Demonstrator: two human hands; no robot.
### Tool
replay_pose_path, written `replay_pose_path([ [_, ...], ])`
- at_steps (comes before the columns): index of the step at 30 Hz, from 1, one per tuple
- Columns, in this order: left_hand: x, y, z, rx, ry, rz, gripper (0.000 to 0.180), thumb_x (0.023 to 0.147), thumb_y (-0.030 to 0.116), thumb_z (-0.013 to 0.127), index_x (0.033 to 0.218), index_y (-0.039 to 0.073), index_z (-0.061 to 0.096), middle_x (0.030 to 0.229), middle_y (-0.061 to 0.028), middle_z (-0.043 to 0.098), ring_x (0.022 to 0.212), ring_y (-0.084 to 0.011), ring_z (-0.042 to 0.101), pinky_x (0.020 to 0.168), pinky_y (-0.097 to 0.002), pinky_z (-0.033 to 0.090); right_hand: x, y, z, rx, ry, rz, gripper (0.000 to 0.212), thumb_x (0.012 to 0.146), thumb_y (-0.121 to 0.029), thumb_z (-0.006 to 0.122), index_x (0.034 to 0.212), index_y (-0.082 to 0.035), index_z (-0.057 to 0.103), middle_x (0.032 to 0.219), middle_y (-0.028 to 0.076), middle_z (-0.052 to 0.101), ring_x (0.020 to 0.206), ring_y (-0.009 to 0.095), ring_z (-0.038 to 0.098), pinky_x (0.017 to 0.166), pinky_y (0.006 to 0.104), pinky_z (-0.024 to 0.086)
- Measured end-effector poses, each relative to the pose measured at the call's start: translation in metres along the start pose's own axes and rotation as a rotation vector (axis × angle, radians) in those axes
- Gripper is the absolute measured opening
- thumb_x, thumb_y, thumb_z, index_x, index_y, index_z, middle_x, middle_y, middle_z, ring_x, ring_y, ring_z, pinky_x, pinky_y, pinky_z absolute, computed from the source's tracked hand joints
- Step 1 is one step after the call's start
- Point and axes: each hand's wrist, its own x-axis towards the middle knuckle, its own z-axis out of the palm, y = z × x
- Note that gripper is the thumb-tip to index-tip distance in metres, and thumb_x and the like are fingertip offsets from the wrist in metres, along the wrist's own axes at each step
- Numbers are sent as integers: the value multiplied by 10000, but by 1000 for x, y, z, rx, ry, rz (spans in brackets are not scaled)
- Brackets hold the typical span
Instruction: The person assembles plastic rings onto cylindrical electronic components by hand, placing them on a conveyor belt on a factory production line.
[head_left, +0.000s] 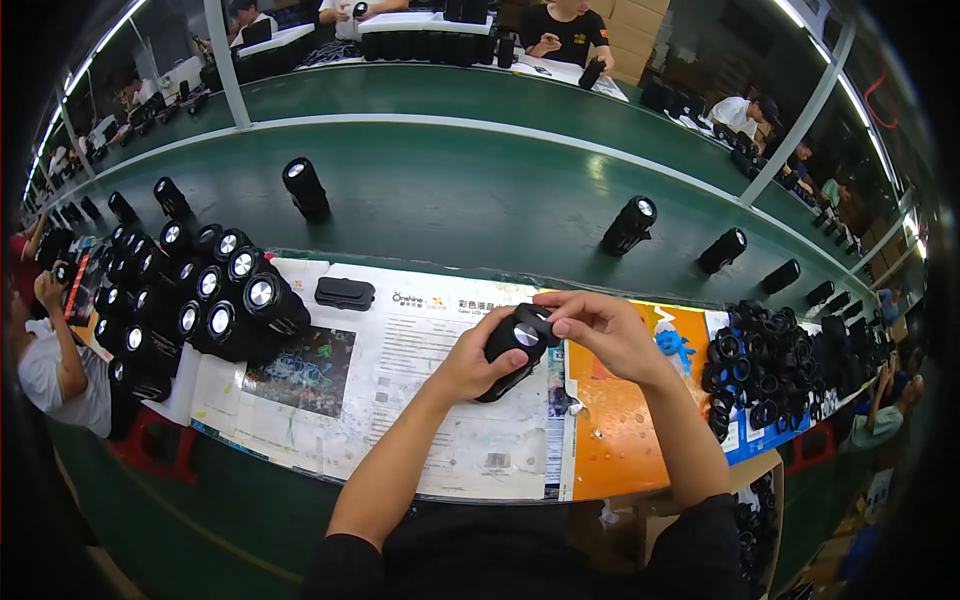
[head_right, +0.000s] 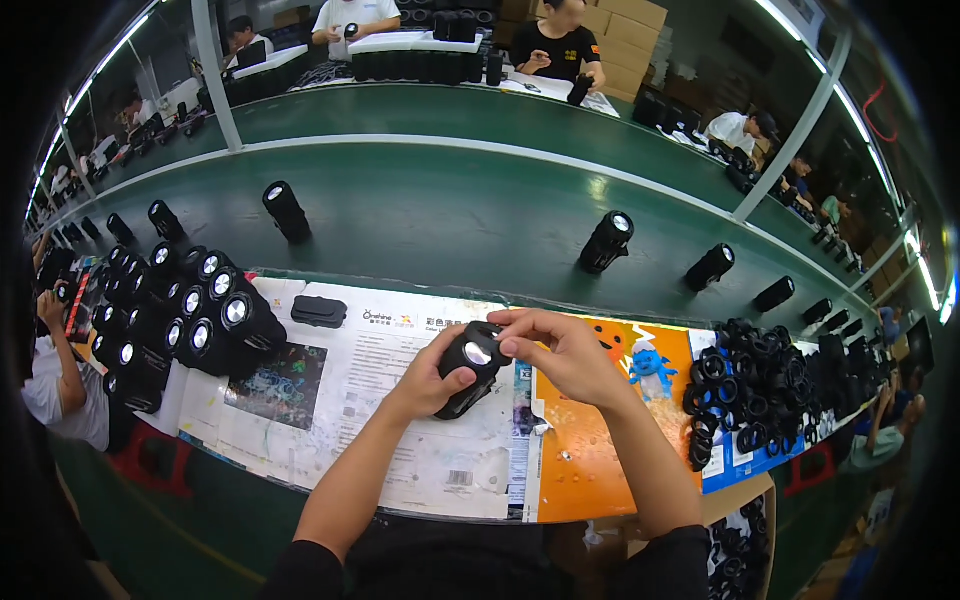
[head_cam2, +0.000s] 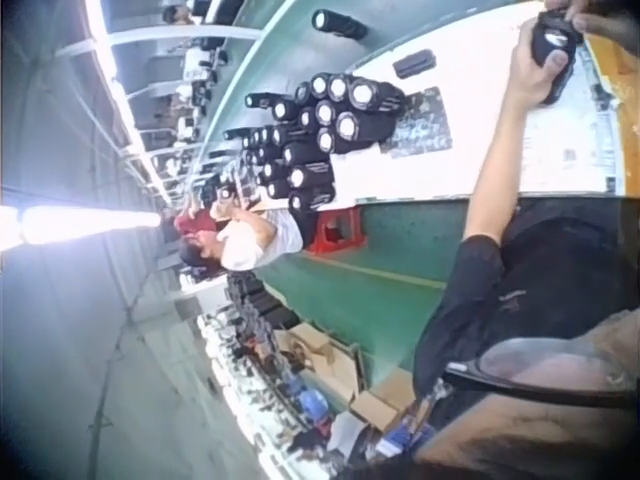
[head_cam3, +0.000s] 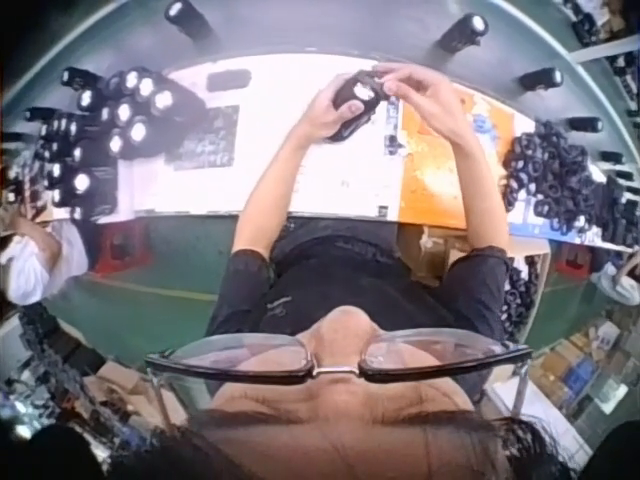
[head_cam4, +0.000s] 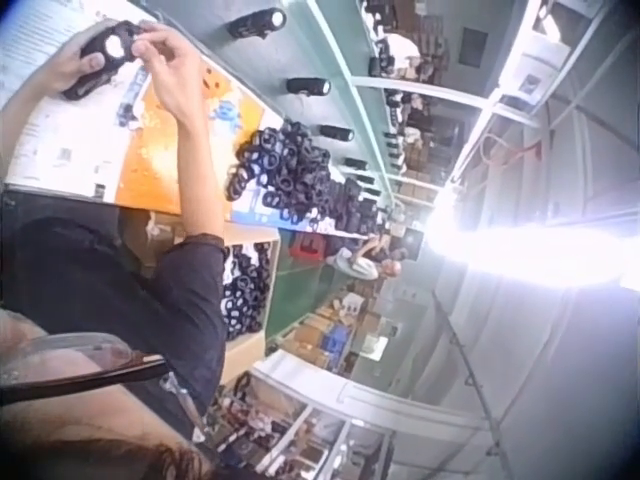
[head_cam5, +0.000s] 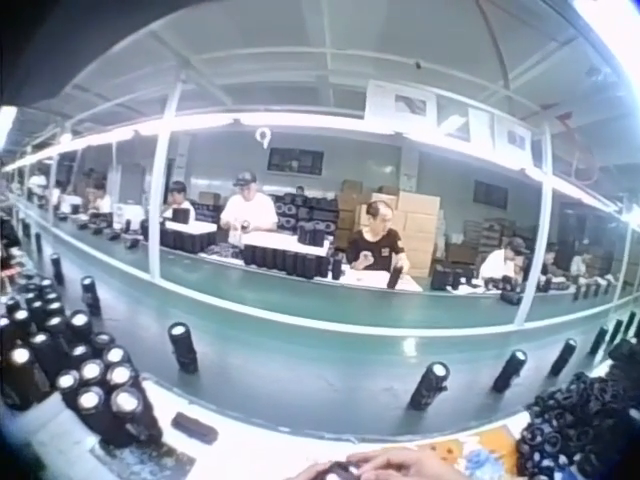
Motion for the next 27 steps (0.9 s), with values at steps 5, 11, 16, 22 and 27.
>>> replay_pose_path([
  [5,2,1,0,-5,-40,-25,781,976,486,843,1543,40,543,1325,-150,702,1204,-237,677,1046,-359,538,-2,-17,3,-241,-74,0,154,1003,-152,825,1087,-22,819,1438,150,737,1319,253,692,1126,394,548],
  [11,2,3,2,-20,-58,13,780,984,476,846,1550,37,538,1364,-139,690,1218,-229,669,1060,-357,535,-9,-15,10,-437,-53,-186,145,954,-140,848,1077,-67,830,1453,141,731,1303,313,700,1111,418,544],
  [16,2,1,1,-10,-53,12,771,989,452,849,1559,41,533,1371,-141,687,1220,-230,667,1066,-358,535,-10,-13,14,-493,-63,-254,252,944,-94,830,1196,-101,828,1523,119,686,1254,310,672,1081,422,542],
  [22,1,-2,1,-23,-48,0,794,983,456,853,1570,33,524,1370,-145,687,1212,-239,673,1056,-363,542,-6,-11,15,-742,-184,-419,564,923,22,765,1432,-220,766,1527,70,677,1228,351,609,1076,434,519],
  [27,1,-4,-3,-57,-58,7,775,994,499,827,1538,27,539,1344,-138,695,1209,-229,673,1055,-361,542,-7,-18,18,-795,-200,-423,603,911,71,730,1429,-235,769,1516,77,673,1247,374,594,1070,437,527],
])
